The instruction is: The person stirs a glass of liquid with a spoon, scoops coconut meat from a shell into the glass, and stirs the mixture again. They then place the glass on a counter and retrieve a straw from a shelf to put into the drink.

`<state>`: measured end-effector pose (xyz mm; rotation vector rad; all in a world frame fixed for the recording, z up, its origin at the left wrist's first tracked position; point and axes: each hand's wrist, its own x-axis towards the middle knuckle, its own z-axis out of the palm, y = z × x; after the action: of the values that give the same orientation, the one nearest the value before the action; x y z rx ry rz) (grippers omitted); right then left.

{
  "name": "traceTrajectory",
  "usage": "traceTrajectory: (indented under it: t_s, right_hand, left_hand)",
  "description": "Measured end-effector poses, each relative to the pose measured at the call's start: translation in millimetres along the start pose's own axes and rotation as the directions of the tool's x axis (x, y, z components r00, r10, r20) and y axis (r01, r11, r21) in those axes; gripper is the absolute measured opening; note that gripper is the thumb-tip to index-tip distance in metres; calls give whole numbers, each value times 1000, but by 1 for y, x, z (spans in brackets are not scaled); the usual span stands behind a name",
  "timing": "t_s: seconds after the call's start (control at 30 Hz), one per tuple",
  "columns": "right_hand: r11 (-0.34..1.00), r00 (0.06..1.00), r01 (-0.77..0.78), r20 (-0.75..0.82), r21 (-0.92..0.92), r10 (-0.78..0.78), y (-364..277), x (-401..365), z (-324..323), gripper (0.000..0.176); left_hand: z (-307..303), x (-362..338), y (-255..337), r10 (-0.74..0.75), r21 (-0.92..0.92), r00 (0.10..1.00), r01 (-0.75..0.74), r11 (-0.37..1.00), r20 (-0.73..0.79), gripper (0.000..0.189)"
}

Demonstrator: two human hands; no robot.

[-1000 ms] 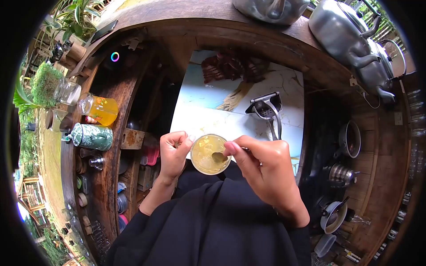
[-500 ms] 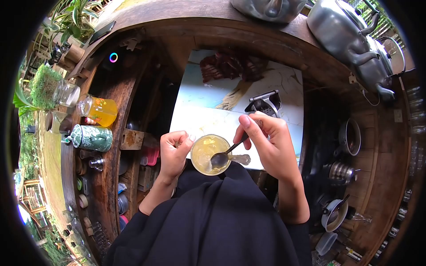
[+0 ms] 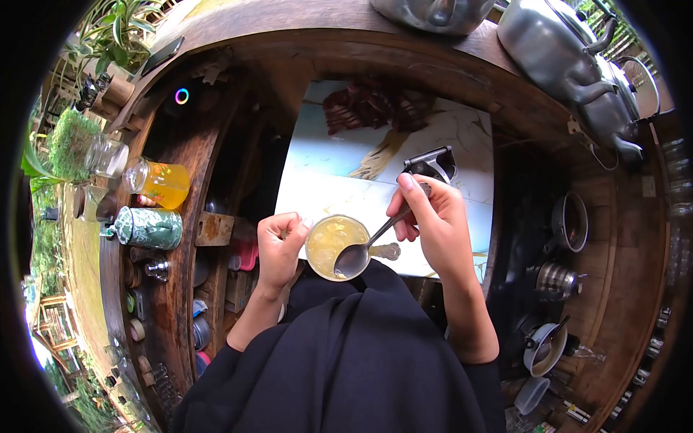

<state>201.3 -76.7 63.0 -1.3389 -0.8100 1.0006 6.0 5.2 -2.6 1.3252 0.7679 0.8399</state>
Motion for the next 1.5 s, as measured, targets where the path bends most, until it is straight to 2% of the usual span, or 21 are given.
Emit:
traceTrajectory:
  t_s: [0.2, 0.37, 0.4, 0.47, 0.53, 0.57, 0.63, 0.7, 0.73, 0.77, 0.83, 0.9, 0.97, 1.03, 1.1, 1.17, 1.3, 1.37, 1.4, 1.47, 1.5]
  right_hand:
    - [984, 995, -29, -92, 177, 45, 17, 2, -12, 35]
    - [943, 920, 197, -382, 269, -83, 13, 3, -41, 31]
    - [938, 894, 274, -416, 212, -167, 14, 5, -51, 32]
    - [927, 754, 373, -573, -28, -321, 15, 10, -64, 35]
    - [888, 603, 376, -658, -263, -451, 29, 20, -73, 38]
    - [847, 560, 360, -635, -391, -532, 43, 24, -81, 34]
    - [703, 583, 280, -466, -654, -665, 75, 33, -90, 20]
    - [369, 721, 286, -55, -884, -691, 97, 38, -99, 8]
    - [307, 733, 280, -4, -909, -680, 100, 36, -98, 7]
    - [311, 733, 286, -2, -906, -680, 96, 33, -95, 7]
    - [335, 640, 311, -65, -889, -765, 79, 25, -89, 7]
    - [585, 586, 330, -326, -741, -742, 61, 15, -78, 14]
    - [684, 565, 392, -426, -615, -707, 34, -1, -71, 26]
    - [784, 605, 556, -514, -275, -609, 6, -14, -58, 40]
    - [792, 639, 593, -516, -142, -571, -15, -31, -44, 47]
    - [695, 593, 697, -403, -176, -697, -24, -45, -33, 48]
    - [592, 599, 766, -54, -252, -799, -27, -65, -2, 44]
    - [497, 592, 760, 129, -418, -796, -29, -69, 3, 37]
    - [497, 592, 760, 130, -417, -796, -29, -69, 4, 37]
    - [399, 599, 756, 301, -520, -742, -30, -66, 4, 27]
    - [400, 599, 755, 301, -519, -742, -29, -65, 5, 27]
  left_hand:
    - [5, 7, -13, 25, -45, 1000, -24, 999, 16, 39]
    - [10, 11, -21, 1, -44, 999, 1, 999, 36, 38]
    - [12, 12, -20, -1, -33, 999, 2, 999, 34, 38]
    - [14, 11, -17, -4, -22, 999, 5, 1000, 35, 38]
    - [15, 10, -15, -14, -47, 1000, 15, 999, 17, 38]
    - [15, 10, -15, -13, -48, 1000, 13, 999, 17, 38]
    - [14, 10, -15, 6, -45, 1000, -6, 999, 6, 38]
    - [13, 10, -14, 11, -58, 1000, -11, 998, 1, 38]
    - [12, 9, -13, 13, -72, 1000, -13, 997, -2, 39]
    - [11, 9, -12, 13, -67, 1000, -14, 998, -8, 39]
    - [10, 8, -7, 26, -67, 999, -27, 997, -19, 39]
    - [8, 7, -4, 25, -69, 999, -27, 997, -28, 38]
    - [8, 6, -3, 27, -74, 999, -30, 997, -34, 38]
    - [7, 5, -1, 59, -59, 997, -61, 996, -41, 38]
    - [8, 4, 1, 60, -71, 997, -63, 995, -51, 38]
    - [9, 5, 2, 63, -84, 996, -67, 994, -60, 38]
    - [9, 4, -1, 59, -90, 996, -65, 994, -69, 38]
    - [8, 4, -3, 56, -92, 996, -63, 994, -71, 39]
    - [8, 4, -2, 58, -86, 996, -64, 994, -72, 39]
    - [7, 3, -2, 59, -80, 996, -65, 995, -74, 39]
    - [6, 2, -3, 71, -65, 995, -76, 995, -76, 39]
